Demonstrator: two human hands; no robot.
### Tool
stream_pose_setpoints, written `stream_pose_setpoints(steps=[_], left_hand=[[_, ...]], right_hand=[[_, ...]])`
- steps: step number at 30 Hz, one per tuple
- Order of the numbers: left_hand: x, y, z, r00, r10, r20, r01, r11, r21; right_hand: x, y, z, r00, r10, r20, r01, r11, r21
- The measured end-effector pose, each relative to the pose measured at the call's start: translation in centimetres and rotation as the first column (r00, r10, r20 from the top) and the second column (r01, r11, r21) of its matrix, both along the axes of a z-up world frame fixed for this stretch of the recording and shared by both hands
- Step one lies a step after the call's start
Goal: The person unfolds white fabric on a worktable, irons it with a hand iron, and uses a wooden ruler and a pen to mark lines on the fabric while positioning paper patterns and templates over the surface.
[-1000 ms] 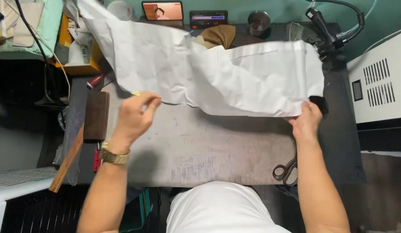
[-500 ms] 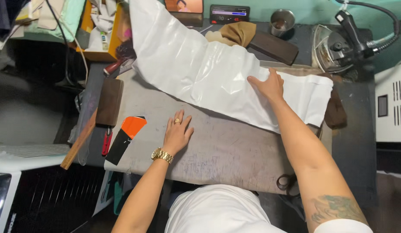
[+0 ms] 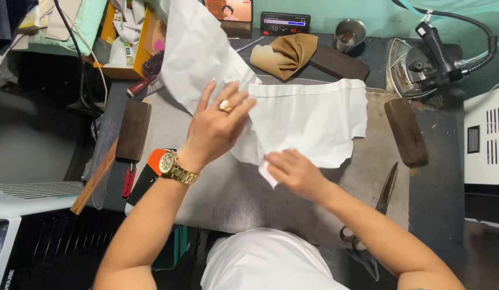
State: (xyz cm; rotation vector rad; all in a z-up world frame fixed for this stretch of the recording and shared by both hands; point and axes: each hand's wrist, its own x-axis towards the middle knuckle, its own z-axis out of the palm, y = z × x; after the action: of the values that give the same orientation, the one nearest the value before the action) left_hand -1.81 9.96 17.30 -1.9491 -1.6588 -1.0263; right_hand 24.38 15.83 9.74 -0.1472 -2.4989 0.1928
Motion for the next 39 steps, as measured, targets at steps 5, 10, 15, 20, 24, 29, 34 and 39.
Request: stream_pose_setpoints(steps=[5, 10, 15, 20, 24, 29, 34, 39], left_hand=[[0.5, -3.7, -2.0, 0.892, -0.162, -0.421, -0.102, 0.836, -0.539], [0.8, -8.5, 1.3, 0.911, -0.205, -0.358, -0.166, 0.614, -0.772], [0.6, -12.8, 1.4, 0.964, -0.142, -0.224, -0.161, 0.358, -0.92], [-1.2, -15.0, 1.5, 0.983, -0.022, -0.18, -0.177, 0.095, -0.98], [-4.0, -15.5, -8.7, 0.98, 0.111, -0.164, -0.182, 0.178, -0.967], [-2.6, -13.2, -14.5, 0.912, 0.345, -0.223, -0.396, 0.591, -0.703], [2.8, -8.8, -16.5, 0.999, 0.05, -0.018, -0.05, 0.773, -0.632], [1.6, -2.3, -15.3, 0.916, -0.181, 0.359, 0.399, 0.505, -0.765]], right_hand=[[1.7, -5.9, 5.2, 0.723, 0.478, 0.499, 0.016, 0.71, -0.704], [-0.4, -4.5, -0.8, 0.896, 0.225, 0.384, 0.272, 0.406, -0.873], [-4.6, -2.4, -6.8, 0.815, -0.013, 0.579, 0.41, 0.718, -0.562], [-5.0, 1.1, -9.7, 0.513, -0.431, 0.743, 0.74, 0.66, -0.128], [-5.6, 4.1, -11.8, 0.477, -0.512, 0.714, 0.84, 0.505, -0.199], [-4.1, 1.4, -14.2, 0.7, -0.553, 0.451, 0.691, 0.684, -0.233], [-2.8, -6.5, -14.3, 0.67, -0.514, 0.535, 0.697, 0.683, -0.218], [-2.7, -10.1, -14.3, 0.617, -0.506, 0.602, 0.721, 0.669, -0.177]])
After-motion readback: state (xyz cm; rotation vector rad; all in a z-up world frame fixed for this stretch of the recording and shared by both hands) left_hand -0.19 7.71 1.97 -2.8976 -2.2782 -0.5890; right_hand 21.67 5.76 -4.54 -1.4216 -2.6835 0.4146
